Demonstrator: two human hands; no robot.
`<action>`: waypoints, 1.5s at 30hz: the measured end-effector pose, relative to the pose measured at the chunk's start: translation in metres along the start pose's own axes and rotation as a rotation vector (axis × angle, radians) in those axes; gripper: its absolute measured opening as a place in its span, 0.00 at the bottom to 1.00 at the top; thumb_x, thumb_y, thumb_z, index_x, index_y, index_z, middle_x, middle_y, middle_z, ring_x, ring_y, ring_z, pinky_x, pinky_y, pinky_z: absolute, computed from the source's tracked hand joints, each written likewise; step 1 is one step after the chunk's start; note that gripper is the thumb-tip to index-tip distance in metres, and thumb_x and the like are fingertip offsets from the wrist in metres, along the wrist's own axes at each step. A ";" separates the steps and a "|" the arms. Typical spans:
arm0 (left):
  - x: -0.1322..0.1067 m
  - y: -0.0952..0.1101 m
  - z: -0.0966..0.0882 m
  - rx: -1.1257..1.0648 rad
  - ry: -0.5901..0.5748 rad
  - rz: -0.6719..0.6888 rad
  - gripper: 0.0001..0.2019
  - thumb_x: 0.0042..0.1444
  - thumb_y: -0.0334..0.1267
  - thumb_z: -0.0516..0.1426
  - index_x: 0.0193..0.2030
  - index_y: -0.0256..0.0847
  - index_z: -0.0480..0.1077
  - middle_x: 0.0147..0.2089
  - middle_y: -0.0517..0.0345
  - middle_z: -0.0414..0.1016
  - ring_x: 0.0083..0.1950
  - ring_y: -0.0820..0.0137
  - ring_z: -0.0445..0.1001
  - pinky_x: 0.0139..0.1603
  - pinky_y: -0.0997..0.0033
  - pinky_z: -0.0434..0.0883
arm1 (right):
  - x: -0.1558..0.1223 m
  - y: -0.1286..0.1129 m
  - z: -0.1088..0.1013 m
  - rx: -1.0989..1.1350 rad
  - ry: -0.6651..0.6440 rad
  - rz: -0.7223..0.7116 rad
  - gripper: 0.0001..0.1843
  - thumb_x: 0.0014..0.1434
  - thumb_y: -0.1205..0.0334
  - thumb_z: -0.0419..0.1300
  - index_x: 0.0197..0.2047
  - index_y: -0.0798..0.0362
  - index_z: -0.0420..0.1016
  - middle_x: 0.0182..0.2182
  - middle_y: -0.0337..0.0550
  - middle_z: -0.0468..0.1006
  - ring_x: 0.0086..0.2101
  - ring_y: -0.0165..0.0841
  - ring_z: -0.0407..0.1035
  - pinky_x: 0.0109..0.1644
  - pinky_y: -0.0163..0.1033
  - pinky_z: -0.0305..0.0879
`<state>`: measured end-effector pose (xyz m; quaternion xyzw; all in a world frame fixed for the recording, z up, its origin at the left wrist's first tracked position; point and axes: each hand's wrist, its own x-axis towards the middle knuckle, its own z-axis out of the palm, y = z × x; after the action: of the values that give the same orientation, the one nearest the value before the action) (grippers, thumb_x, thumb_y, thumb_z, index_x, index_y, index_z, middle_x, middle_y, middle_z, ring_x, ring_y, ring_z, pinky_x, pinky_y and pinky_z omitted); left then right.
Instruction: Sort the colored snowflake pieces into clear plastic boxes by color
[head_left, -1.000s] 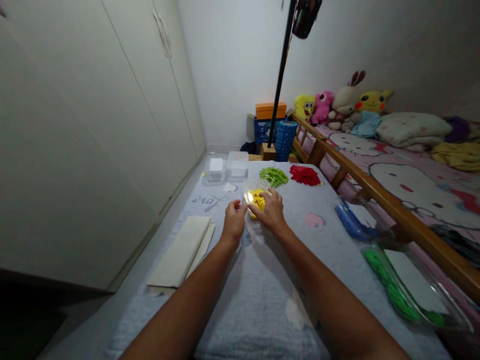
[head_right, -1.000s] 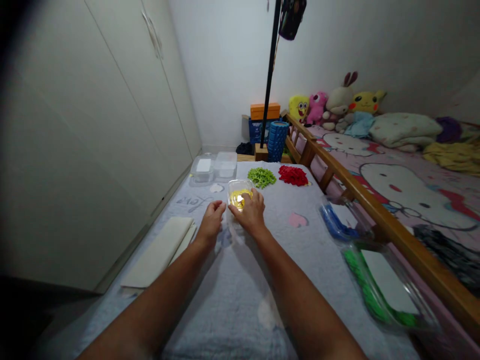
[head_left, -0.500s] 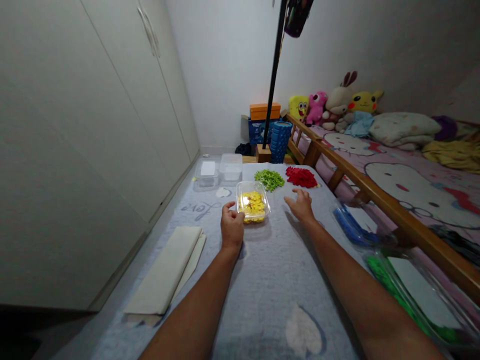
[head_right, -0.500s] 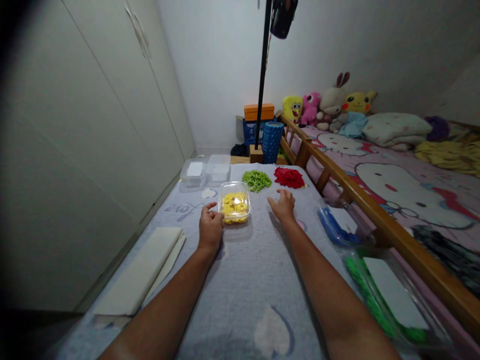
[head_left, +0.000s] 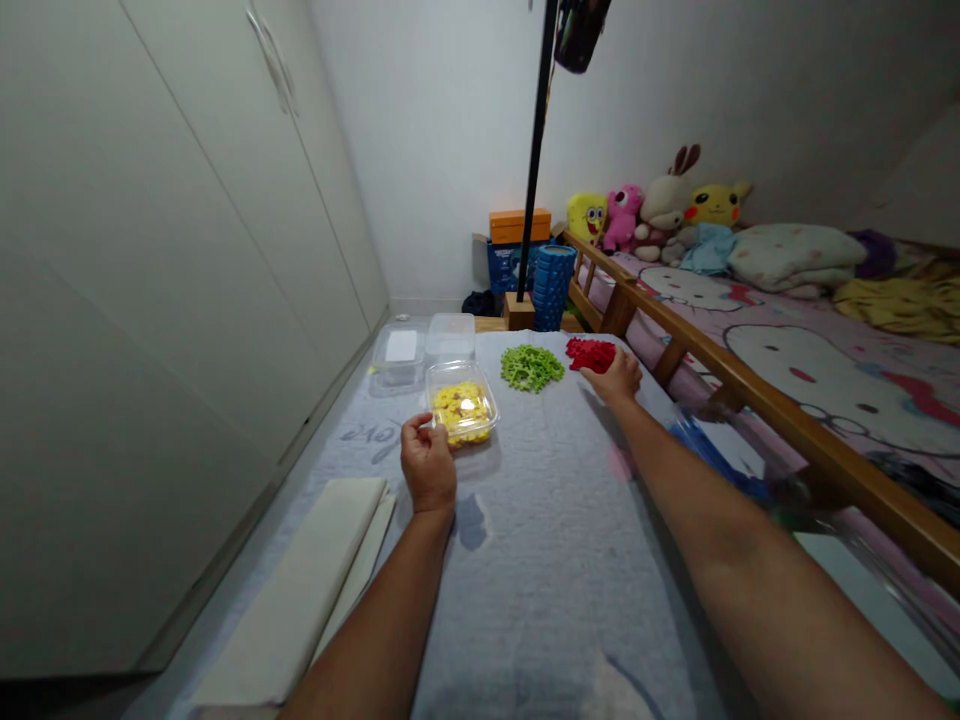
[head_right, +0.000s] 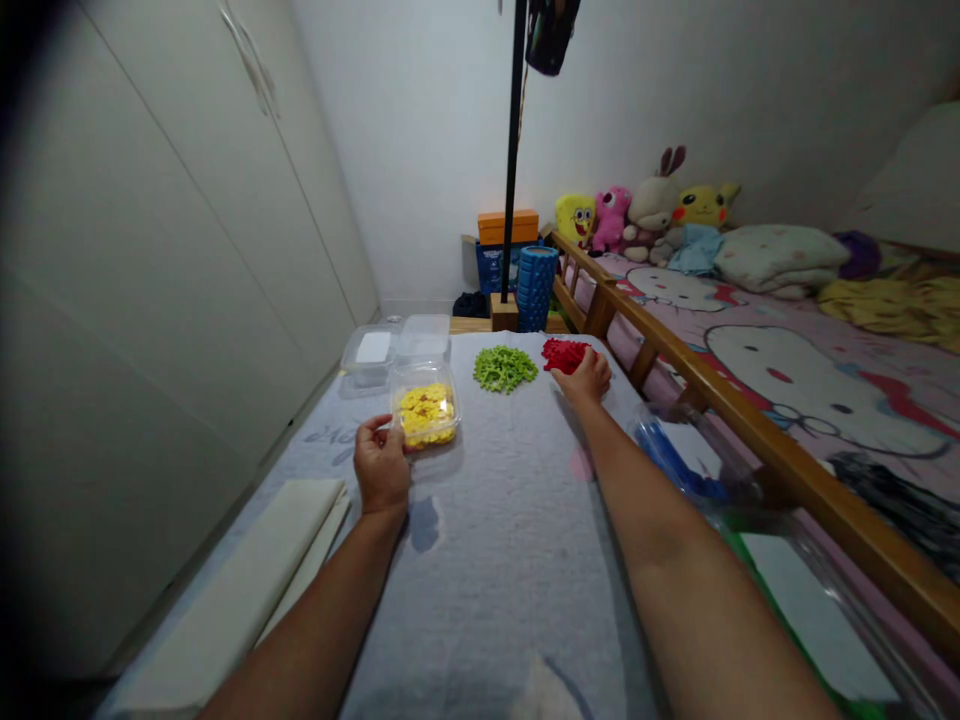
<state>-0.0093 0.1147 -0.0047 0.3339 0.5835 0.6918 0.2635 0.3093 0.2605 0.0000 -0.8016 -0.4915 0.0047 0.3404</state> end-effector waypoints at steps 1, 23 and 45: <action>0.001 -0.002 0.000 0.010 0.006 0.009 0.13 0.53 0.39 0.57 0.46 0.39 0.69 0.26 0.68 0.63 0.24 0.75 0.66 0.25 0.77 0.65 | 0.004 -0.001 0.000 -0.012 -0.009 0.013 0.49 0.45 0.41 0.68 0.67 0.46 0.57 0.67 0.56 0.56 0.62 0.55 0.55 0.62 0.57 0.55; 0.002 -0.011 0.000 0.059 0.011 0.026 0.14 0.57 0.42 0.57 0.49 0.40 0.68 0.29 0.66 0.64 0.27 0.74 0.68 0.29 0.75 0.67 | 0.035 -0.005 0.012 -0.204 -0.168 0.003 0.38 0.54 0.38 0.62 0.66 0.40 0.64 0.63 0.54 0.62 0.59 0.55 0.60 0.58 0.63 0.59; 0.004 -0.014 0.000 0.076 0.012 0.024 0.14 0.58 0.41 0.58 0.49 0.41 0.67 0.30 0.67 0.64 0.27 0.74 0.68 0.29 0.75 0.66 | -0.097 -0.001 -0.052 -0.224 -0.338 -0.393 0.22 0.57 0.55 0.61 0.56 0.42 0.77 0.57 0.49 0.72 0.53 0.48 0.67 0.55 0.50 0.63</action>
<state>-0.0119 0.1205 -0.0176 0.3464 0.6068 0.6743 0.2389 0.2762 0.1564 0.0088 -0.7114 -0.6847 0.0177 0.1572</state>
